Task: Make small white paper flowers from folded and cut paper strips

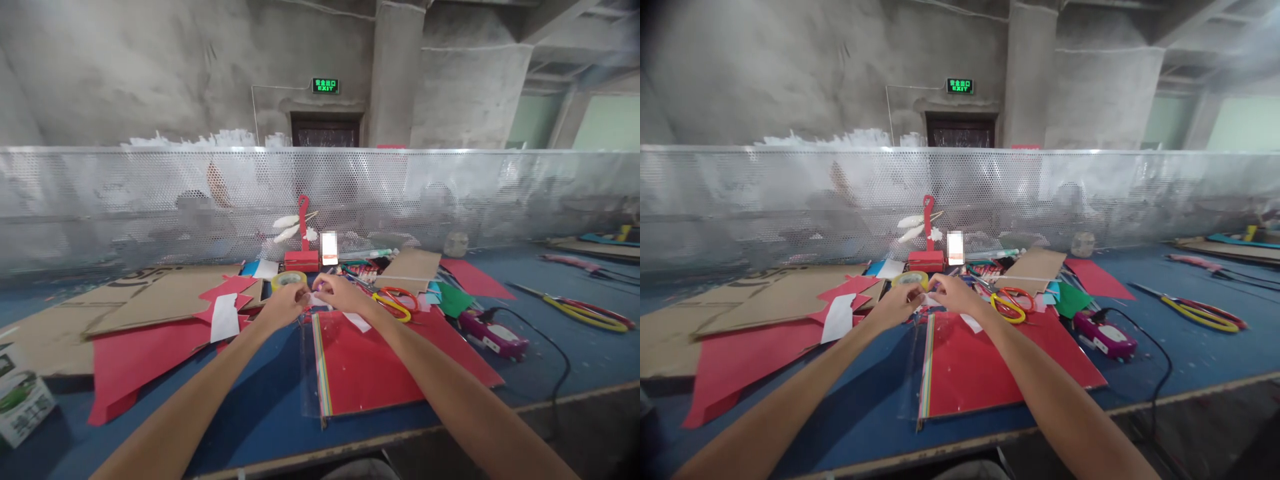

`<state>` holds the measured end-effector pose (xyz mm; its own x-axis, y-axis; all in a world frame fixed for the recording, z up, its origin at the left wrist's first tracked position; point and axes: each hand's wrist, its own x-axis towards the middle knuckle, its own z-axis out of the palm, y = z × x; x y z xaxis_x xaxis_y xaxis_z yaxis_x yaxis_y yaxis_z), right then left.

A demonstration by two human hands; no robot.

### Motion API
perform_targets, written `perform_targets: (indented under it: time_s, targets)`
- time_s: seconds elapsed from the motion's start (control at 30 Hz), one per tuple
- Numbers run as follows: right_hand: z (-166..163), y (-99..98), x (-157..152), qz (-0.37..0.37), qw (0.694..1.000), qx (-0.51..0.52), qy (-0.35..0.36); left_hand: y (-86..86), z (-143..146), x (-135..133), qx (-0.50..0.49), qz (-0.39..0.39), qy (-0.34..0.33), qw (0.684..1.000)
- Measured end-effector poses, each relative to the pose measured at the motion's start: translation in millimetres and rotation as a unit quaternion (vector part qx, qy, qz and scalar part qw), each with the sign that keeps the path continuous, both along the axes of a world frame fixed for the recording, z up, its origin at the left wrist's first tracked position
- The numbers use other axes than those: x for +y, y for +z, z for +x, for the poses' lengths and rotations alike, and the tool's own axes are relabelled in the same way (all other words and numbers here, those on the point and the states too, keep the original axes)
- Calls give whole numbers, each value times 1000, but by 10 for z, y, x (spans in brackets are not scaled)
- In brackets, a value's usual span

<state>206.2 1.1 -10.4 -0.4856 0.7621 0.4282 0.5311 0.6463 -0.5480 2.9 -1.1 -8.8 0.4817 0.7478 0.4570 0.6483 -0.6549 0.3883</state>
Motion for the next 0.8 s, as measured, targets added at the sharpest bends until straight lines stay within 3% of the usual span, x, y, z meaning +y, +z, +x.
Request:
perform_targets:
  time_s: [0.1,0.27,0.37,0.8]
  targets:
    - [3,30,-44,34,999,-26,3,1,-5,17,-29,-14,-7,999]
    - [-60,31,-59,122,988,-68,65,-32,3,83,-82,-73,-54,992]
    - [-67,41,-29,154,983,-79,56,-56,0,123,-102,-102,-62,988]
    - [-42,81,-56,128,991,-47,-7,-81,-7,158,-121,-121,-46,984]
